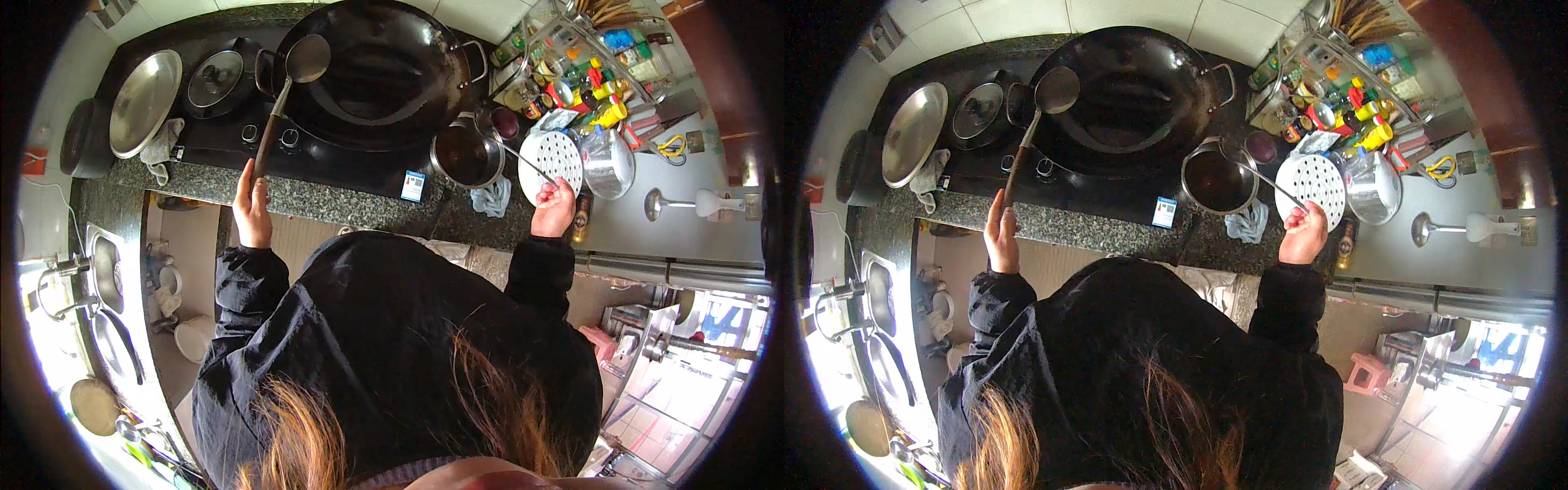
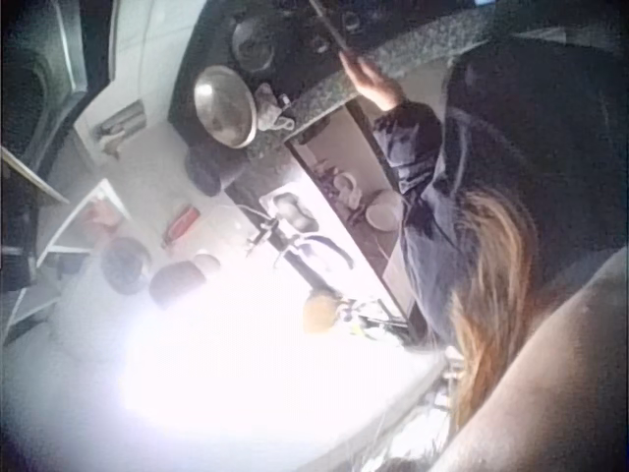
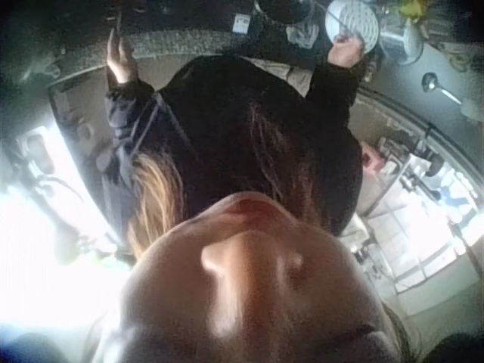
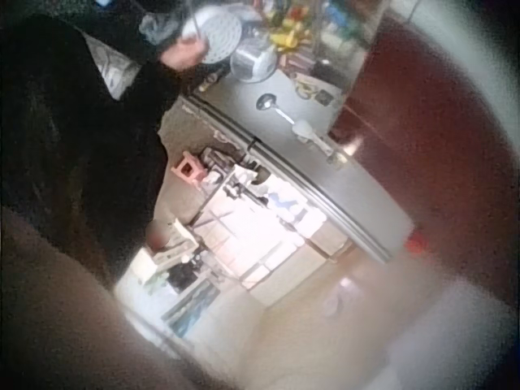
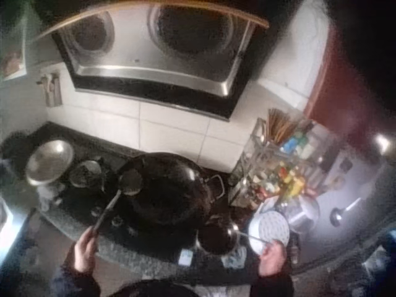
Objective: The person stands at a gas stove and uses a ladle to stir and transfer liquid between a wok and a small pot. They then move to the sink and scrub a metal lid with a sponge under running water.
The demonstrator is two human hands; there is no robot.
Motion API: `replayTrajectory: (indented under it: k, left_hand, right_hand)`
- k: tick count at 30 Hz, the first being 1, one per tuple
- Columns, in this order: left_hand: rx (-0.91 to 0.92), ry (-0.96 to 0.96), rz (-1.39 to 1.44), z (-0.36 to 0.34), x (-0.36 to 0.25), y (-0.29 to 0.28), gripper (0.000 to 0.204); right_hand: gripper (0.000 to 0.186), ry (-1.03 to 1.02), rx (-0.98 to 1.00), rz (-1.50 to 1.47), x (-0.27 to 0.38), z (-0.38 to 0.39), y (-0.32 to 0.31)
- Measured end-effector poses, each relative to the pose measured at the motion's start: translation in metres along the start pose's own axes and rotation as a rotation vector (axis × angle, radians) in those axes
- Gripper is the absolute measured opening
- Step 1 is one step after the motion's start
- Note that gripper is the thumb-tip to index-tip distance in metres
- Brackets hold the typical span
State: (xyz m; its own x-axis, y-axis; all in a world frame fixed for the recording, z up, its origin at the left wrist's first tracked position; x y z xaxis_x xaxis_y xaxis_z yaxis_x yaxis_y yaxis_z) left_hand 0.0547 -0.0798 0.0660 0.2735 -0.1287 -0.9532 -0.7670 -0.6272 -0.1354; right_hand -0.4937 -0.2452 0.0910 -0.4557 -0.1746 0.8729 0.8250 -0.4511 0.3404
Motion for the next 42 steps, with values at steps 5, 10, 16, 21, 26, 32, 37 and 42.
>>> replayTrajectory:
  k: [5,10,16,21,26,32,37,42]
  left_hand:
    - [0.052,0.038,-0.162,0.002,0.006,0.000,0.040]
    - [0.076,0.099,-0.246,0.004,0.004,-0.001,0.041]
    - [0.071,0.190,-0.383,0.007,-0.004,-0.009,0.042]
    - [0.065,0.228,-0.438,0.011,-0.003,-0.014,0.041]
    - [0.074,0.214,-0.435,0.011,0.001,-0.015,0.041]
    - [0.105,0.063,-0.460,0.011,0.013,-0.017,0.042]
    - [0.139,0.025,-0.474,0.012,0.019,-0.014,0.040]
    - [0.137,0.036,-0.496,0.005,0.022,-0.017,0.037]
  right_hand:
    - [0.020,0.006,0.326,0.054,-0.011,-0.002,0.094]
    - [0.022,-0.065,0.541,0.422,-0.054,-0.007,0.194]
    - [0.019,-0.258,0.589,0.745,-0.090,-0.020,0.250]
    - [0.018,-0.188,0.593,0.694,-0.106,-0.028,0.256]
    - [0.019,0.054,0.539,0.567,-0.121,-0.033,0.254]
    - [0.021,0.181,0.533,0.459,-0.118,-0.024,0.247]
    - [0.023,0.160,0.539,0.407,-0.095,-0.012,0.236]
    - [0.025,0.126,0.543,0.297,-0.055,0.002,0.214]
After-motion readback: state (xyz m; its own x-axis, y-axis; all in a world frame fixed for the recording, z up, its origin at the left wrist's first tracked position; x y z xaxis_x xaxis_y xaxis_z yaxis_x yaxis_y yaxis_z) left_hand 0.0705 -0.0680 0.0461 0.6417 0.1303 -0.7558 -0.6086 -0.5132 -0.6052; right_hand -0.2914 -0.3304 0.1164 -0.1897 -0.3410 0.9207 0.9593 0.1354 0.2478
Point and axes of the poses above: each hand's wrist, its own z-axis away from the middle knuckle, its own y-axis out of the palm, x = y × z, the point moved 8 cm from there along -z, towards the middle knuckle, and after that the axes turned 15 degrees about y, right-handed, at the moved point
